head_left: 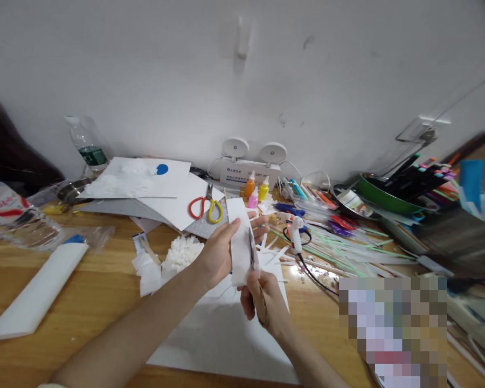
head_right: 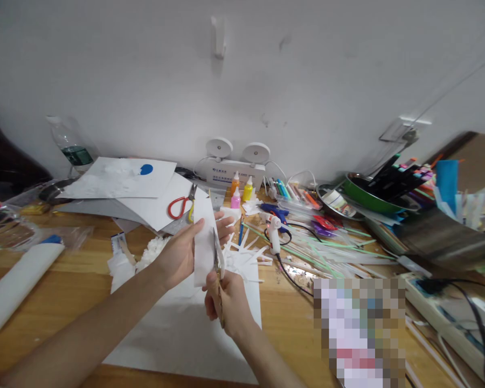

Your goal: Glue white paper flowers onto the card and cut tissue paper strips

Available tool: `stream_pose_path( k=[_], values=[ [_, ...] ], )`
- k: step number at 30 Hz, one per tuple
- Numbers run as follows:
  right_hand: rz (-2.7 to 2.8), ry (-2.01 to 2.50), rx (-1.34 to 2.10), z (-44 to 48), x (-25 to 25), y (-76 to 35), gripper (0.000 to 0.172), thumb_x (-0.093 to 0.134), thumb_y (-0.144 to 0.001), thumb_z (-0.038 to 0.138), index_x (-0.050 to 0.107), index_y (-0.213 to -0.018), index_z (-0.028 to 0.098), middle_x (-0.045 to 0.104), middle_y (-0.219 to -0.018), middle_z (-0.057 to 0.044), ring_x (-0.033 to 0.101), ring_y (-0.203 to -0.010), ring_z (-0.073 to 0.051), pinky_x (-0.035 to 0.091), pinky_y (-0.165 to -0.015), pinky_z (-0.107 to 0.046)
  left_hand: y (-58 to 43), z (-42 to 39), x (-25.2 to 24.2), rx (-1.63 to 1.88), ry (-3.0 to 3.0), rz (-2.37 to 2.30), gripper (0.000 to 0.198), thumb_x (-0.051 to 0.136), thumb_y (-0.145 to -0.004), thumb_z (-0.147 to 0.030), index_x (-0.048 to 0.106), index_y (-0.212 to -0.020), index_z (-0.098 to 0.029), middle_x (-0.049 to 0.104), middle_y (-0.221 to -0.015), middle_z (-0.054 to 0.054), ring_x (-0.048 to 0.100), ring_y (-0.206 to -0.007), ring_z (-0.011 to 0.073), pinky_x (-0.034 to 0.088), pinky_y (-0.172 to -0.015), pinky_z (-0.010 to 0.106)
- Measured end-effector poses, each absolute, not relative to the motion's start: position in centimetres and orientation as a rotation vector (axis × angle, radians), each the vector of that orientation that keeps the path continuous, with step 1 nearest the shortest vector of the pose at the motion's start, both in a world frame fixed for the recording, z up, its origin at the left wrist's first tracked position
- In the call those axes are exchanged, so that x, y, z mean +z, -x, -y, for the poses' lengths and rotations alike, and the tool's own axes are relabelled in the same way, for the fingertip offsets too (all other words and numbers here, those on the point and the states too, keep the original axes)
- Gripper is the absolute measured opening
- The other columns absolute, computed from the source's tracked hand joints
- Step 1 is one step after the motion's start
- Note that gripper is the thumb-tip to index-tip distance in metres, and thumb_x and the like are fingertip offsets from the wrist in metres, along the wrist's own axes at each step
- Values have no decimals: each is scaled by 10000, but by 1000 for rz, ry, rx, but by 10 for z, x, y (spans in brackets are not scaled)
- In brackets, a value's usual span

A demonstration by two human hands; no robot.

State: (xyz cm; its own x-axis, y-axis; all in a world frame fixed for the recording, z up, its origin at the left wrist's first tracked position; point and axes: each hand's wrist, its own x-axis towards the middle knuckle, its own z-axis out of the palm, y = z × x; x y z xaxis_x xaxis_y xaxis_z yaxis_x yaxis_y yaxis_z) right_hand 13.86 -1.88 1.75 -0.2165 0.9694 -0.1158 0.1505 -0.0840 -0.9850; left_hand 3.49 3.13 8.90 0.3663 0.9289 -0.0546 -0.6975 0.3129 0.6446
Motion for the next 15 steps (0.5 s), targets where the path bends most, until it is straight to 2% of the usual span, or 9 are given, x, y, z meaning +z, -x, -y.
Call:
stream_pose_path(
  k=[2, 4, 7, 15],
  values=[
    [1478, 1259, 1338, 20, 21, -140, 632, 219, -756, 676, 413, -439, 165, 400, -335, 9, 363, -305, -65, 277, -331, -180, -37, -31, 87, 1121, -574, -470, 358, 415, -836, -200, 470, -1182, -129, 595, -1109, 120, 564, -997, 215, 385, -909, 360],
    [1484, 1247, 1311, 20, 24, -141, 621, 217, -763, 670, 400, -439, 173, 400, -347, 6, 379, -324, -72, 295, -347, -186, -39, -30, 84, 1113, -573, -466, 357, 427, -831, -204, 477, -1177, -130, 596, -1106, 122, 571, -984, 218, 388, -907, 367],
    [1452, 1239, 1292, 19, 26, -141, 597, 229, -755, 677, 412, -484, 177, 395, -348, 15, 377, -320, -78, 298, -345, -192, -42, -28, 79, 1085, -562, -469, 342, 448, -821, -210, 505, -1146, -118, 606, -1087, 131, 575, -977, 221, 389, -908, 368],
    [1443, 1231, 1273, 16, 22, -142, 605, 249, -768, 658, 391, -433, 175, 391, -333, 10, 363, -298, -69, 273, -331, -190, -45, -26, 79, 1079, -572, -498, 312, 433, -829, -187, 521, -1118, -107, 626, -1050, 125, 571, -986, 207, 387, -918, 350]
  ],
)
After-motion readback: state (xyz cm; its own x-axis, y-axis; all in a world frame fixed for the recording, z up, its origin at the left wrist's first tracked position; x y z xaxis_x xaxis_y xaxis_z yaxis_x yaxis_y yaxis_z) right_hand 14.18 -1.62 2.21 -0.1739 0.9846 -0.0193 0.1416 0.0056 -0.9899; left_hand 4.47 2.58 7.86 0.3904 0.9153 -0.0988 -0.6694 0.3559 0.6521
